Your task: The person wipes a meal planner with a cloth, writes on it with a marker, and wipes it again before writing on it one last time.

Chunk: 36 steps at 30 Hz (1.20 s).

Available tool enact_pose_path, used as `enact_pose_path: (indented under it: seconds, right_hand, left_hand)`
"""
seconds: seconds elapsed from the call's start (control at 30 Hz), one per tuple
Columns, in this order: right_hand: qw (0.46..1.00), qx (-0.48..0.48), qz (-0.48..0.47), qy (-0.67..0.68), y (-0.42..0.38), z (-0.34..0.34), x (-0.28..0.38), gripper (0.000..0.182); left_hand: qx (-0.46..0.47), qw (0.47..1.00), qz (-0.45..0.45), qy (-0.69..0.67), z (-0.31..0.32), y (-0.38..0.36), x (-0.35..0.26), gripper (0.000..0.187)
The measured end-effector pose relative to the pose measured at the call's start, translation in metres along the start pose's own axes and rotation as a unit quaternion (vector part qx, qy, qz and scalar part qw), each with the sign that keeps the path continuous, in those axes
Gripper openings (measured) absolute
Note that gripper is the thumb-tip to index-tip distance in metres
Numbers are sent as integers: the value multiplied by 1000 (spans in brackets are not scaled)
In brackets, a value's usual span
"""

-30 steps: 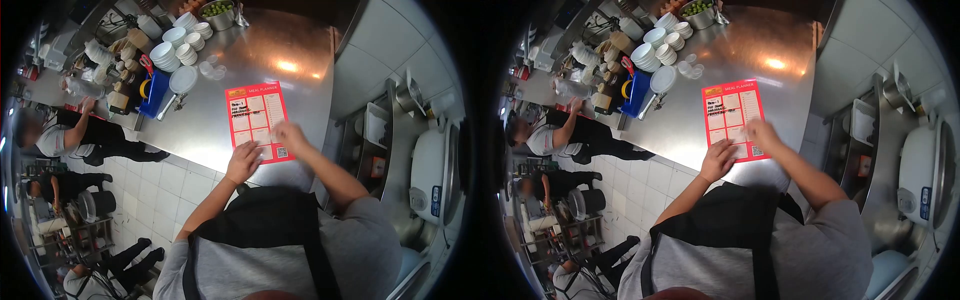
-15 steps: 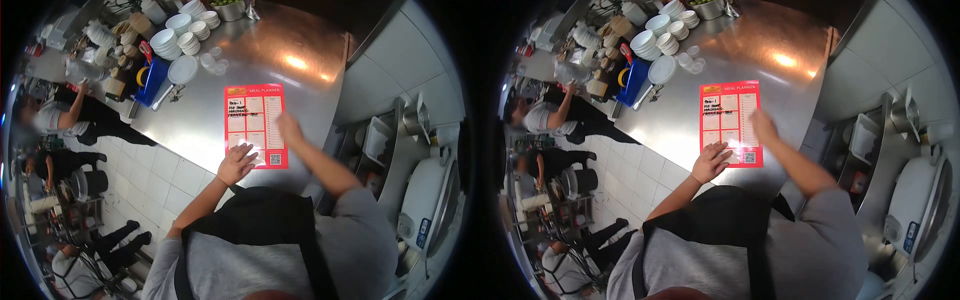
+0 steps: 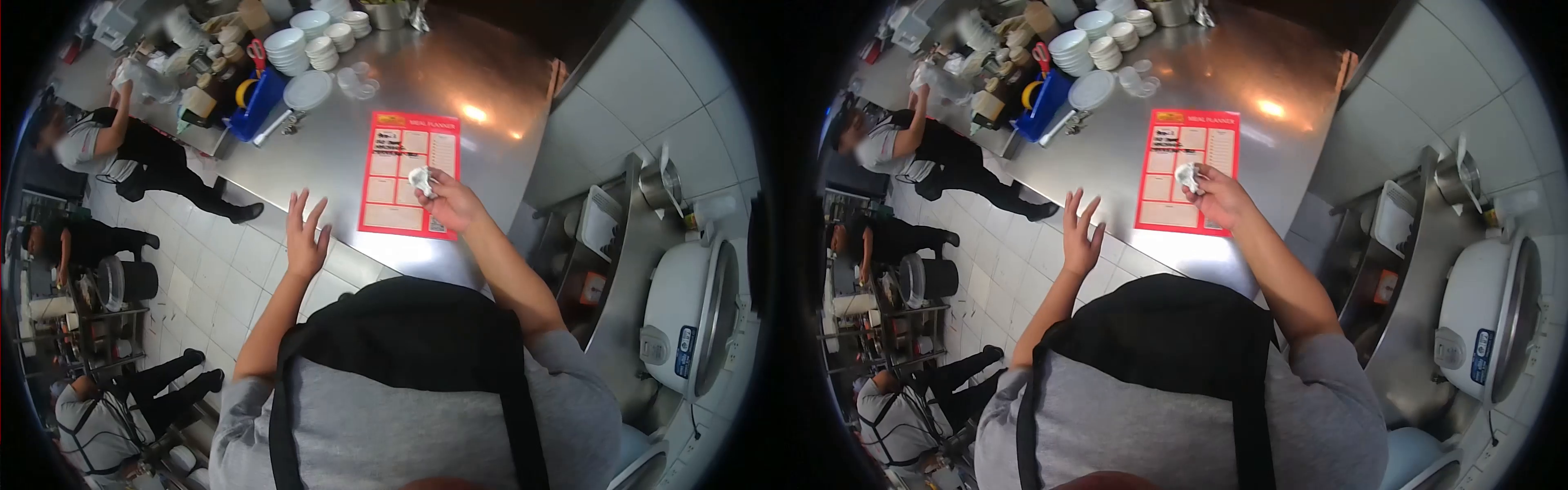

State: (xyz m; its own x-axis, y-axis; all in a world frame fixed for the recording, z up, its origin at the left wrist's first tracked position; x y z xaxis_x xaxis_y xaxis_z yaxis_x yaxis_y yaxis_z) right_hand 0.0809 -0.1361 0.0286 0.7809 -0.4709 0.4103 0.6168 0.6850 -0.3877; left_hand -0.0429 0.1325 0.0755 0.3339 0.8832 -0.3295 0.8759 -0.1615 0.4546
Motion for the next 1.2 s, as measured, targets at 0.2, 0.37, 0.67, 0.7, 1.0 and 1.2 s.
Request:
enact_pose_path:
  seconds: [0.2, 0.37, 0.67, 0.7, 1.0, 1.2]
  right_hand:
    - [996, 6, 82, -28, 31, 29, -114, 28]
    - [960, -34, 238, -142, 73, 65, -243, 16]
    - [969, -128, 76, -199, 173, 152, -234, 16]
    - [968, -160, 70, -181, 191, 135, -223, 15]
    - [959, -203, -88, -175, 332, 145, -90, 14]
    - [835, -273, -128, -460, 378, 192, -55, 11]
  left_hand:
    - [94, 952, -201, -212, -23, -178, 68, 43]
    - [284, 819, -379, -324, -23, -363, 132, 42]
    - [304, 693, -572, -318, -68, -515, 255, 40]
    - [300, 689, -577, -321, -70, -510, 274, 40]
    - [149, 773, -493, -370, -35, -399, 428, 41]
    - [89, 785, -509, -342, -50, -321, 440, 49]
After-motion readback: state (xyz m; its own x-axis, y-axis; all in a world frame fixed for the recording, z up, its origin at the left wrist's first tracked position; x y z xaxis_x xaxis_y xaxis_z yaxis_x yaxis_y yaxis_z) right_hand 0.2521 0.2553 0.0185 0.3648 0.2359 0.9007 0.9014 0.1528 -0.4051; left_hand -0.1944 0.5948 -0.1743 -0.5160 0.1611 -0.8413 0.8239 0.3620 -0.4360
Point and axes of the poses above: each hand's wrist, its own y-axis towards the middle knuckle, its own z-axis out of the palm, x = y × z, the point moved 4 cm from there along y, towards the middle knuckle, and after that the axes turned 10 degrees about z, right-handed, at the moved point
